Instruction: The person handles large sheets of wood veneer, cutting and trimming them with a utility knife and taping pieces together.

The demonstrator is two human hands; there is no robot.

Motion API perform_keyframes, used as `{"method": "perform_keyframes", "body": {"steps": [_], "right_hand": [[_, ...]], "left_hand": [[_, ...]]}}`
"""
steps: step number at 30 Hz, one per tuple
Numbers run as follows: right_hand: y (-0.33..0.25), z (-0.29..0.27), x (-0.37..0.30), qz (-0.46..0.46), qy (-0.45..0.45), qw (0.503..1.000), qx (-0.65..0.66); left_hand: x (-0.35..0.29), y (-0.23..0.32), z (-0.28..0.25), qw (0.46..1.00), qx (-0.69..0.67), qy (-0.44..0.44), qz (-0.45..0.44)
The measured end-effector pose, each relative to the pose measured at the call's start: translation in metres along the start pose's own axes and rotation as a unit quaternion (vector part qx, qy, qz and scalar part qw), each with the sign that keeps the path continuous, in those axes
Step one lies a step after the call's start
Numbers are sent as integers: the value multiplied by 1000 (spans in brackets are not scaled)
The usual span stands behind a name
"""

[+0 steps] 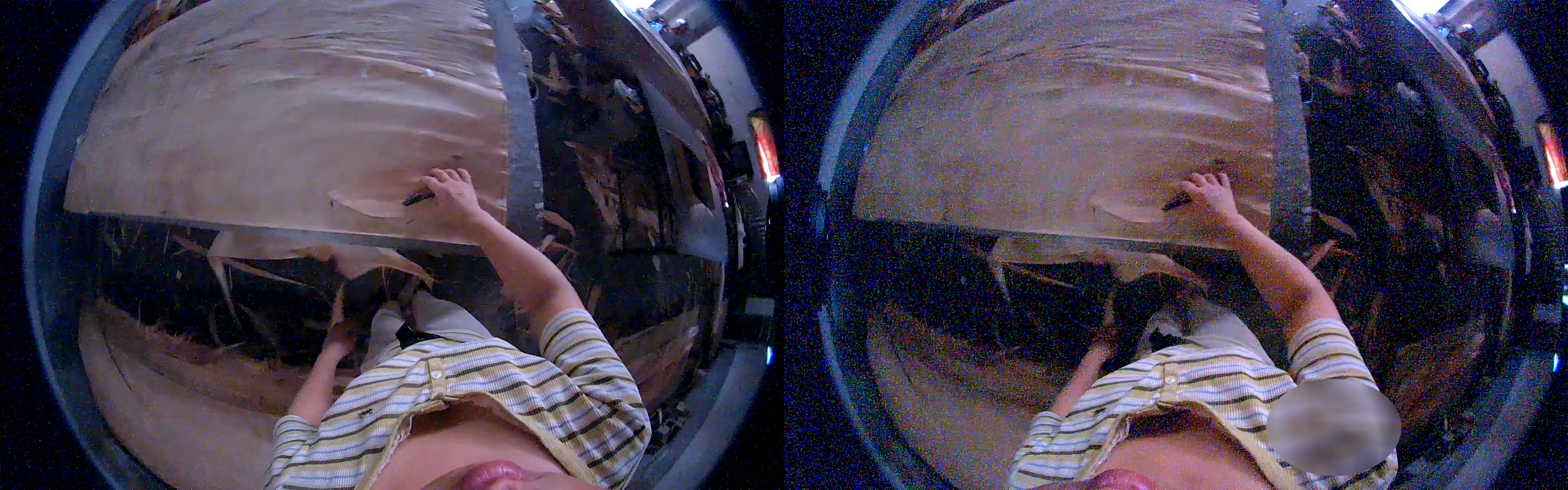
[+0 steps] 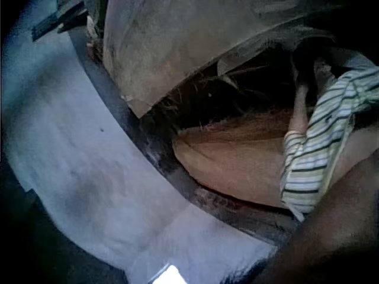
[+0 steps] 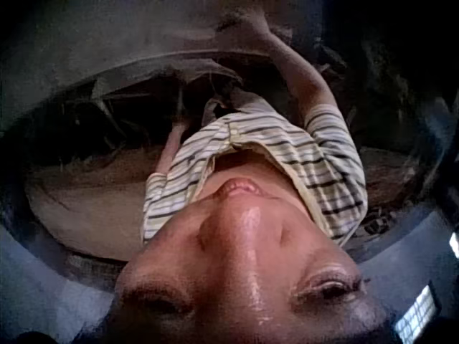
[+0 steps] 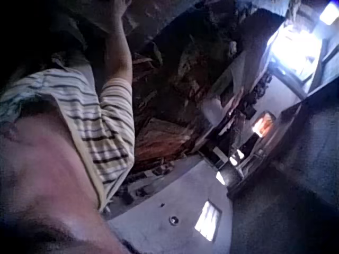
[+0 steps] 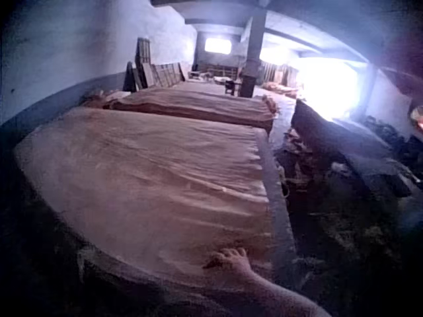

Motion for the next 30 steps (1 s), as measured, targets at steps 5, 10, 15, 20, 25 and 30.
{"method": "perform_keyframes", "body": {"steps": [5, 10, 15, 20, 25, 30], "right_hand": [[22, -30, -44, -58, 110, 992, 11], [50, -75, -115, 24, 173, 969, 172], [175, -115, -198, 149, 224, 919, 289], [298, -98, -265, 289, 153, 868, 374], [426, -103, -253, 289, 80, 877, 375], [496, -106, -145, 226, 40, 879, 419]], "left_hand": [[22, 214, -118, 935, -120, 159, 293], [67, 364, -156, 860, -137, 319, 375], [153, 502, -179, 808, -54, 472, 348], [272, 512, -164, 823, 83, 542, 149], [286, 543, -153, 835, 186, 515, 60], [288, 558, -157, 846, 214, 485, 48]]}}
Point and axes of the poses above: each hand's wrist, its own x-axis towards the middle knuckle, its own z-axis out of the palm, y = z × x, the point moved 1 cm from there along x, towards the middle knuckle, and after that the axes turned 10 degrees about x, right-handed, at the moved point
